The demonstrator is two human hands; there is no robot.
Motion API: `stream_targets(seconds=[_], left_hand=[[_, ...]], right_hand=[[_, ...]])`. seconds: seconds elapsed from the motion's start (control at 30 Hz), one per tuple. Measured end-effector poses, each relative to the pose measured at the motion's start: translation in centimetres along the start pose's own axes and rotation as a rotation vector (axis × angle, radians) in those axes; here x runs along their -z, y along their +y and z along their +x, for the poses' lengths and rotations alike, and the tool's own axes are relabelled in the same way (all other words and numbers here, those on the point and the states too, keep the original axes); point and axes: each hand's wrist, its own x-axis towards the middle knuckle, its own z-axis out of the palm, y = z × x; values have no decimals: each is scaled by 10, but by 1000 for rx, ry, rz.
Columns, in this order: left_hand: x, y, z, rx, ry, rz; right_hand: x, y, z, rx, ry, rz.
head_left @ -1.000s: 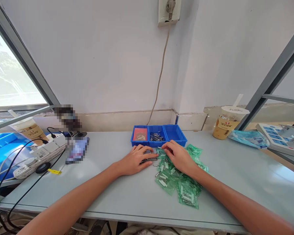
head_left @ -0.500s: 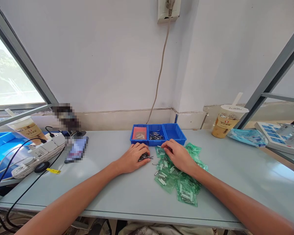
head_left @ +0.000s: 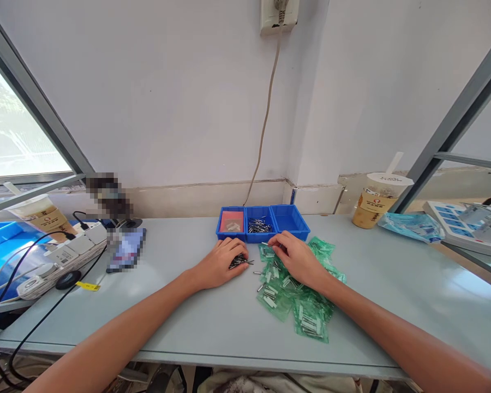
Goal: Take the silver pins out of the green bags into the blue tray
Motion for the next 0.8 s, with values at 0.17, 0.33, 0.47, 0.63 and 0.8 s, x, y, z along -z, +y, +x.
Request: stream_targets(seconds=[0.17, 0.33, 0.47, 0.63, 0.8], left_hand=[[0, 0, 0, 7, -5, -12], [1, 0, -1, 12, -11, -18], [1, 0, -1, 10, -15, -14], [1, 1, 0, 6, -16, 3], [2, 1, 0, 5, -16, 5]], right_hand=[[0, -1, 0, -3, -7, -1], [0, 1, 1, -7, -17, -4], [0, 1, 1, -8, -22, 4], [2, -2, 0, -13, -19, 15], [3, -3, 0, -9, 8, 49]])
